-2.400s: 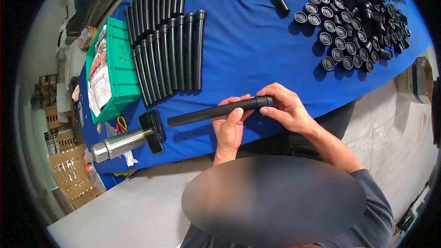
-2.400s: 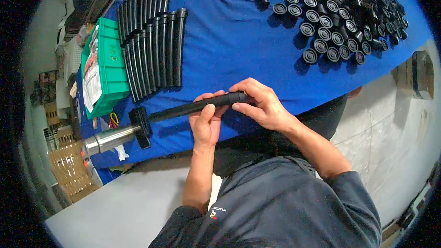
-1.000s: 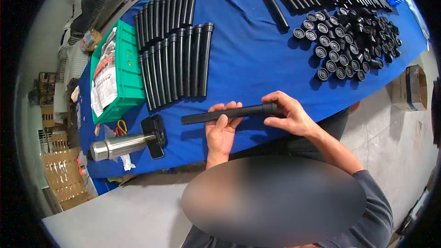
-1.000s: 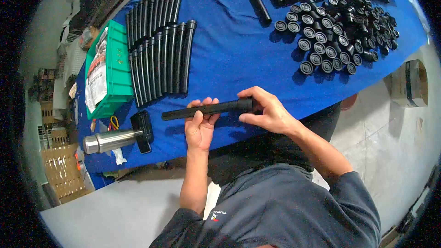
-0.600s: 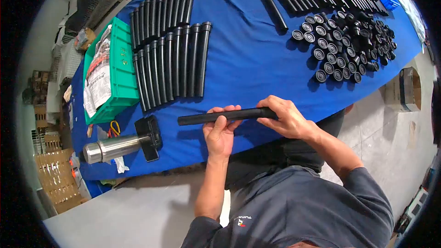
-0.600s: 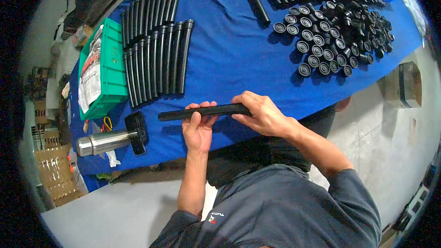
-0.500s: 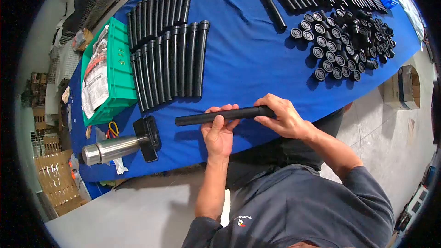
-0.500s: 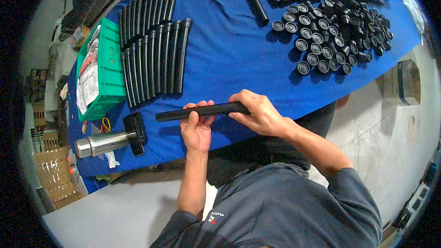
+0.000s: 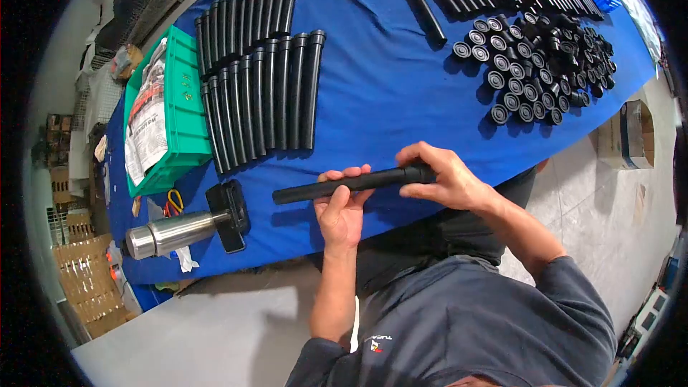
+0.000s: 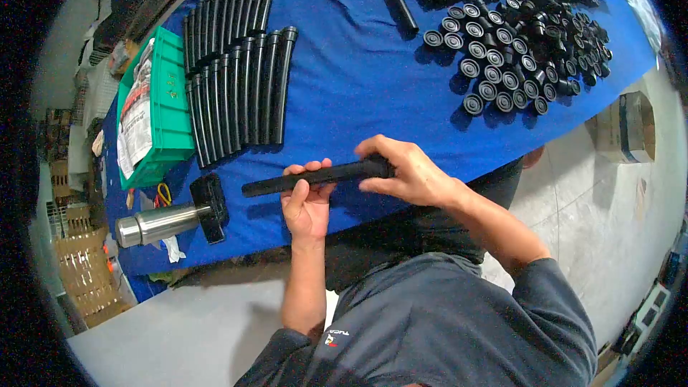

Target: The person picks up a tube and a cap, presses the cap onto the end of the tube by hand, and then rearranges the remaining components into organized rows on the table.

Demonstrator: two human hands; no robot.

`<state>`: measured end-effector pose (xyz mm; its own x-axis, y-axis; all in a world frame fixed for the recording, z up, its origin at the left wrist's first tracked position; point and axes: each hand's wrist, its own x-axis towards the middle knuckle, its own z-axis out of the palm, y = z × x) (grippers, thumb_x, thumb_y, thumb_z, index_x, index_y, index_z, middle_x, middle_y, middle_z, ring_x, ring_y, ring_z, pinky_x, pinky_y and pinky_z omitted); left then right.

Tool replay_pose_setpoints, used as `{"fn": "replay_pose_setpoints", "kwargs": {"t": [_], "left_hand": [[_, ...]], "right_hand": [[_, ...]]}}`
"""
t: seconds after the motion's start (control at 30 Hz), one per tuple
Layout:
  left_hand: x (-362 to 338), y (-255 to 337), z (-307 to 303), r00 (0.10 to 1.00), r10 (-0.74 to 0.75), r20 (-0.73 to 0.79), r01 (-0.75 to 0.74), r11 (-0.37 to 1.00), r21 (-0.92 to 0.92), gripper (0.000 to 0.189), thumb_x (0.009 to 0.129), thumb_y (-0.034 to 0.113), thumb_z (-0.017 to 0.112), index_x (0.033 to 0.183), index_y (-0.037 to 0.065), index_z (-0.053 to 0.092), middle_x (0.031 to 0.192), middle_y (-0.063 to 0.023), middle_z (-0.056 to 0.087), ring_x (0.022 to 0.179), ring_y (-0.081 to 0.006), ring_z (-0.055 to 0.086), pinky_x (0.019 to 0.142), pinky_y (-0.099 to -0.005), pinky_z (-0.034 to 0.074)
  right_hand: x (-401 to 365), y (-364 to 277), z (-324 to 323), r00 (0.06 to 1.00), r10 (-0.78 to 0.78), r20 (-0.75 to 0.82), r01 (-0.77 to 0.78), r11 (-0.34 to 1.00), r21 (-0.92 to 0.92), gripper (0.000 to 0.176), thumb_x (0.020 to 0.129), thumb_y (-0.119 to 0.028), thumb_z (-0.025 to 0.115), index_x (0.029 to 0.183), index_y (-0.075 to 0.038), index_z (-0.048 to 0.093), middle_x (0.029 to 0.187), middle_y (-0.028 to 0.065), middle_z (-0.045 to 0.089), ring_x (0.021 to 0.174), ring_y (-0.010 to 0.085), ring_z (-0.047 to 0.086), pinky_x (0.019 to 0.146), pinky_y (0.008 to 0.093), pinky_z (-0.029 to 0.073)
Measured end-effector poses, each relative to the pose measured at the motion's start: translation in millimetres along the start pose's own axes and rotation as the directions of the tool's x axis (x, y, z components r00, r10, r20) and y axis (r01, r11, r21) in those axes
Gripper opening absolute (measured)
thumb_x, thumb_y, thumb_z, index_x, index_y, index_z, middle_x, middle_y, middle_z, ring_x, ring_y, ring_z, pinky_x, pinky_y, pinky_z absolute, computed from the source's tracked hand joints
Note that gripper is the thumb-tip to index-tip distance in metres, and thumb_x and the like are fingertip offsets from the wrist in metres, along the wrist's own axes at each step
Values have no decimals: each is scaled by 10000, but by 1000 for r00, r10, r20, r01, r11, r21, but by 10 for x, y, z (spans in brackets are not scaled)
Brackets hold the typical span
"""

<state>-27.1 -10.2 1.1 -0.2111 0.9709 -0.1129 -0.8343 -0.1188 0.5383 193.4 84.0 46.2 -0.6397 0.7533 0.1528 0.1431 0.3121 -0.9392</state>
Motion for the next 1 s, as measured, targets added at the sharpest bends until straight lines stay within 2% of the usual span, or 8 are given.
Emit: {"fn": "replay_pose_setpoints", "kwargs": {"t": [0.1,0.2,0.33,0.43,0.63,0.83,0.93,1.0], "left_hand": [[-10,-1,35,999,36,8,-36,999,29,295,902,-40,657,1174,58,600,1216,-222,667,1250,-410,611,988,-537,592],[-3,-3,34,999,20,34,-21,1000,14,304,884,-42,668,1166,53,602,1219,-223,666,1254,-415,607,993,-535,588],[-4,14,-11,1000,12,24,-12,1000,1,287,887,-44,669,1152,49,607,1225,-221,663,1257,-417,605,998,-541,586],[-1,-7,-34,1000,8,17,-7,999,-36,279,898,-43,662,1158,49,617,1231,-215,665,1266,-417,599,1011,-551,577],[-12,-6,-54,998,-11,56,12,1000,-25,273,925,-35,641,1184,52,630,1244,-202,675,1287,-413,585,1045,-567,552],[-2,-7,-40,999,9,38,-7,999,-50,273,929,-21,648,1191,51,627,1256,-209,671,1280,-409,592,1029,-558,565],[18,4,-4,1000,3,17,-2,998,-58,266,927,-16,655,1183,52,624,1256,-218,669,1265,-407,603,1007,-559,578],[9,4,-10,1000,-12,4,12,999,-52,264,919,-22,664,1168,50,617,1245,-227,667,1248,-411,613,992,-563,585]], "right_hand": [[-25,-100,-10,979,202,-4,-192,934,303,506,856,-147,832,1274,-8,584,961,90,689,885,169,676,753,326,550],[-47,5,-3,921,358,153,-389,818,425,460,895,-139,804,1270,13,586,926,60,683,827,122,667,738,293,560],[-9,30,127,921,377,101,-371,767,523,341,925,-100,759,1207,23,612,867,36,672,768,101,662,687,273,560],[-7,-20,161,945,325,18,-303,859,412,296,922,-100,756,1163,19,632,862,45,670,746,111,669,656,282,559],[-14,-44,88,976,217,6,-212,949,232,293,908,-104,765,1146,18,646,851,54,674,720,119,676,622,292,554],[21,-17,135,937,348,42,-338,867,367,340,895,-101,776,1183,14,637,951,82,685,741,132,688,656,293,559],[46,-73,129,967,252,-24,-217,874,435,410,871,-107,795,1226,3,622,1056,113,677,855,196,705,750,332,567],[50,-77,60,994,44,-95,-34,994,108,456,854,-117,807,1252,-5,614,1106,126,665,939,258,693,817,372,558]]}}
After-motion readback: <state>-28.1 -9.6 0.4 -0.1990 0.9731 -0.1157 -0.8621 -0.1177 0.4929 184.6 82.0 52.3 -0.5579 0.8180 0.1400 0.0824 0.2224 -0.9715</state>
